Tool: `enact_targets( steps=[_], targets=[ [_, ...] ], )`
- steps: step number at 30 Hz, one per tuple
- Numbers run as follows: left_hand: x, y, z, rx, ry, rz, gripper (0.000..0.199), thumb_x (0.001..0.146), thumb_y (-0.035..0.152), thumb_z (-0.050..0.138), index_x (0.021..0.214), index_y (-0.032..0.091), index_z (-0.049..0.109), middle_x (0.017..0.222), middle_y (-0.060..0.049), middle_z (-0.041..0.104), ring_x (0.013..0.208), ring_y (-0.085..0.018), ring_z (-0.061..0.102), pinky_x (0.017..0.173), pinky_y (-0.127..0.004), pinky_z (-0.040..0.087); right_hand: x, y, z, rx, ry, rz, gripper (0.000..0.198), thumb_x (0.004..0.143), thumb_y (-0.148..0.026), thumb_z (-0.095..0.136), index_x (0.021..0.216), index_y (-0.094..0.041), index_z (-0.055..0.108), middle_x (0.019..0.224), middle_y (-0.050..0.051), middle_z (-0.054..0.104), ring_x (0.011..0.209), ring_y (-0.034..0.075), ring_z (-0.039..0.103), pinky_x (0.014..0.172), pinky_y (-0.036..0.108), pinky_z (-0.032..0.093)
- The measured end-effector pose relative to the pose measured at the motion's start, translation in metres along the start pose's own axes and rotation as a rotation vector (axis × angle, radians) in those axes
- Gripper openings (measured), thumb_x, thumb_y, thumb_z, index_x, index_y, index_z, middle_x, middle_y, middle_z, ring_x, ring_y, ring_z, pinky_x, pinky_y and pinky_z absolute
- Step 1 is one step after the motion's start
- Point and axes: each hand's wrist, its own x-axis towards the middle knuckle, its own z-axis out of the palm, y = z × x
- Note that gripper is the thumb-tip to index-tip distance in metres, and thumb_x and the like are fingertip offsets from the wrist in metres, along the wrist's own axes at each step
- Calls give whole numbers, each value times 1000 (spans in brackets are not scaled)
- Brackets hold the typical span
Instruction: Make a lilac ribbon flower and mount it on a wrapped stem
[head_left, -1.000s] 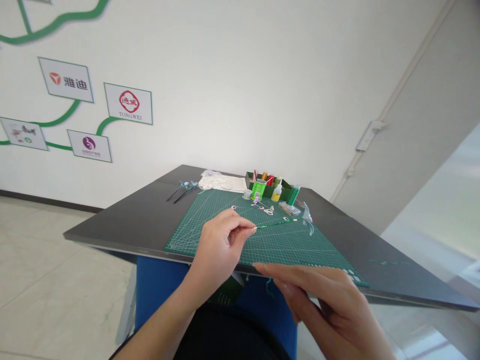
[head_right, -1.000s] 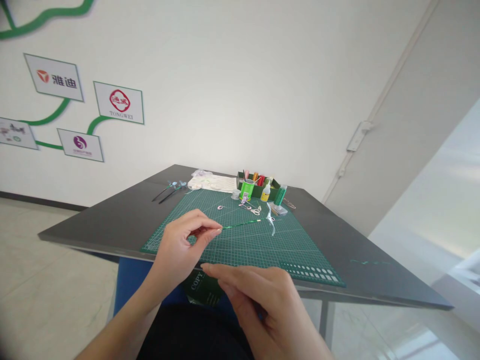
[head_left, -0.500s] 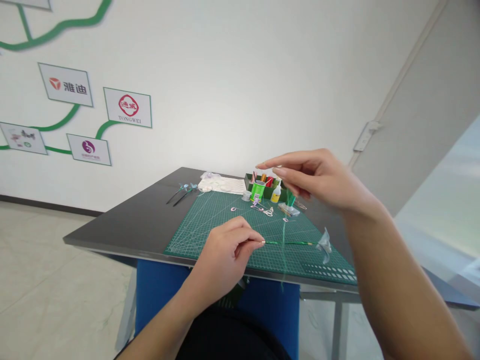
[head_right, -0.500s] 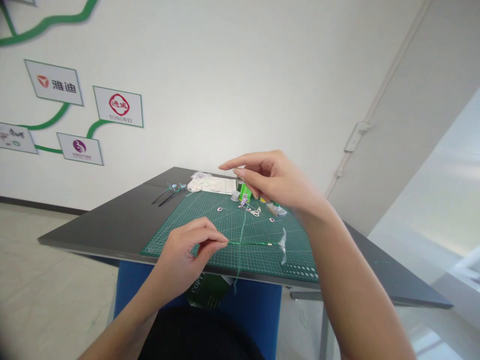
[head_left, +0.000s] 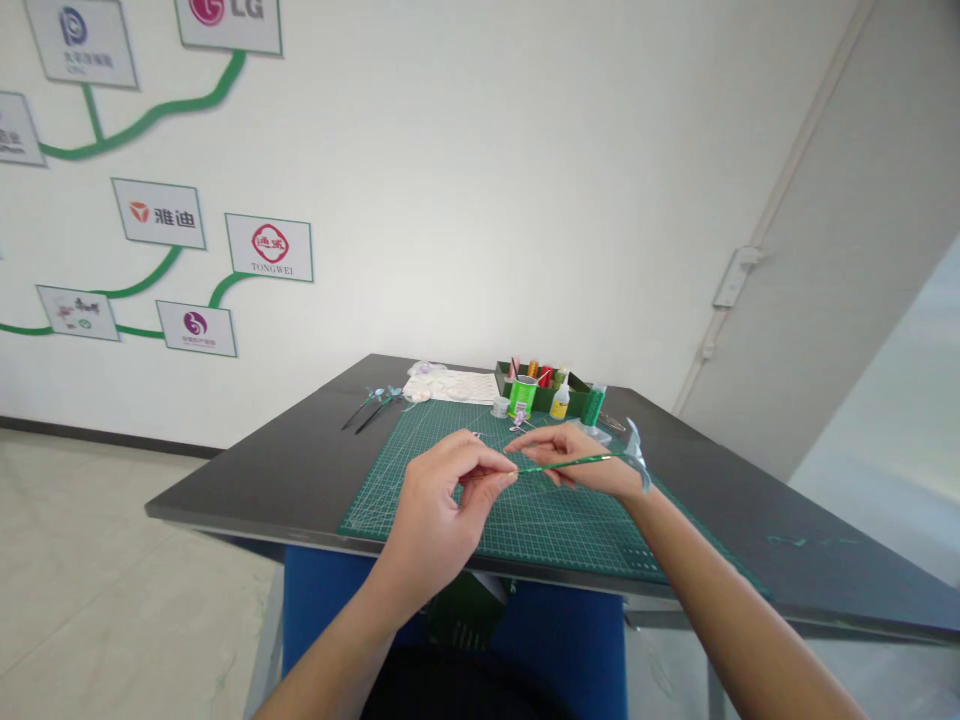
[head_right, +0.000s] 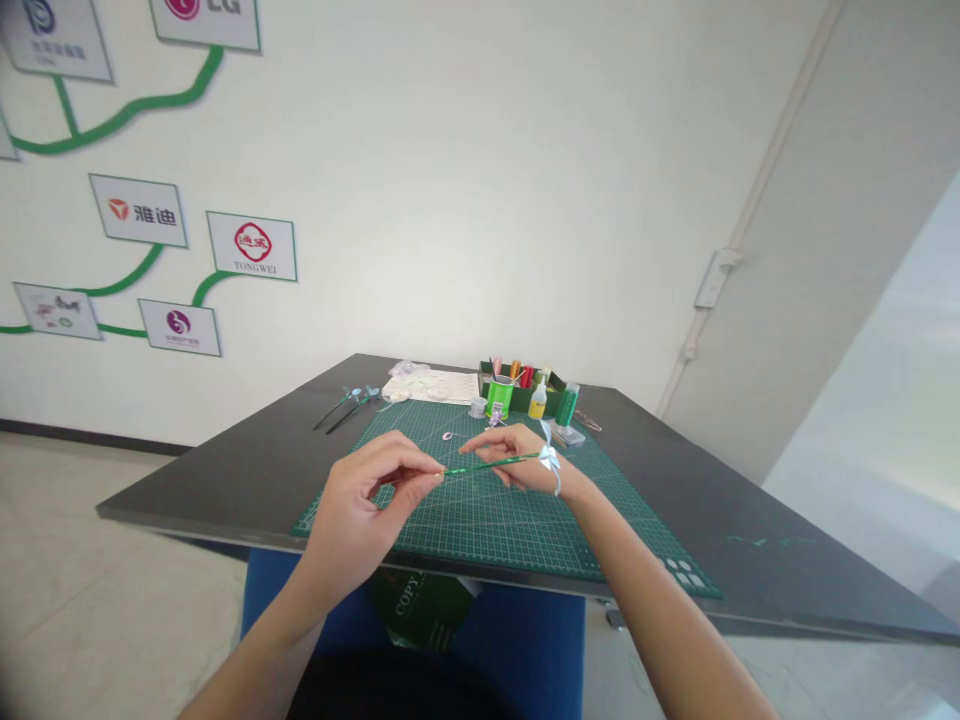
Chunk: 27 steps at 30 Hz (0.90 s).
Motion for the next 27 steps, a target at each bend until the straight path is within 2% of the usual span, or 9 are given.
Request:
enact_targets(
  steps=[5, 11, 15, 21, 27],
  targets=[
    [21, -12, -2, -83, 12, -49, 12, 95, 18, 71, 95, 19, 83, 80, -4, 69, 71, -16, 64, 65, -25, 52, -20, 8, 7, 9, -34, 1, 44, 98, -44, 64, 123, -13, 82, 49, -8, 51, 39, 10, 44, 41, 21, 36],
    [52, -17, -7, -153, -67, -81, 11, 91, 25, 76, 87, 19, 84, 79, -4, 70, 69, -15, 62, 64, -25, 51, -41, 15, 5, 21, -26, 39, 45, 102, -48, 63, 124, -13, 81, 49, -7, 53, 38, 10, 41, 44, 20, 36],
    [62, -17, -8, -180, -109, -111, 11, 88, 27, 77, 87, 19, 84, 79, -4, 70, 67, -14, 60, 63, -25, 49, -47, 29, 5, 70, -11, 67, 47, 102, -52, 62, 123, -14, 80, 50, -7, 56, 37, 8, 39, 43, 19, 36],
    [65, -14, -4, -167, -151, -107, 12, 90, 28, 77, 86, 19, 84, 78, -3, 68, 68, -15, 61, 63, -25, 47, -46, 58, 3, 128, 59, 87, 55, 98, -60, 63, 123, -13, 79, 50, -4, 62, 33, 9, 40, 41, 19, 32],
    [66, -15, -2, -139, -140, -86, 15, 90, 32, 79, 86, 20, 85, 77, -4, 69, 68, -15, 61, 62, -25, 48, -35, 82, -12, 22, 267, 196, 57, 89, -61, 67, 115, -13, 80, 52, -1, 67, 35, 12, 48, 43, 23, 39]
  ],
)
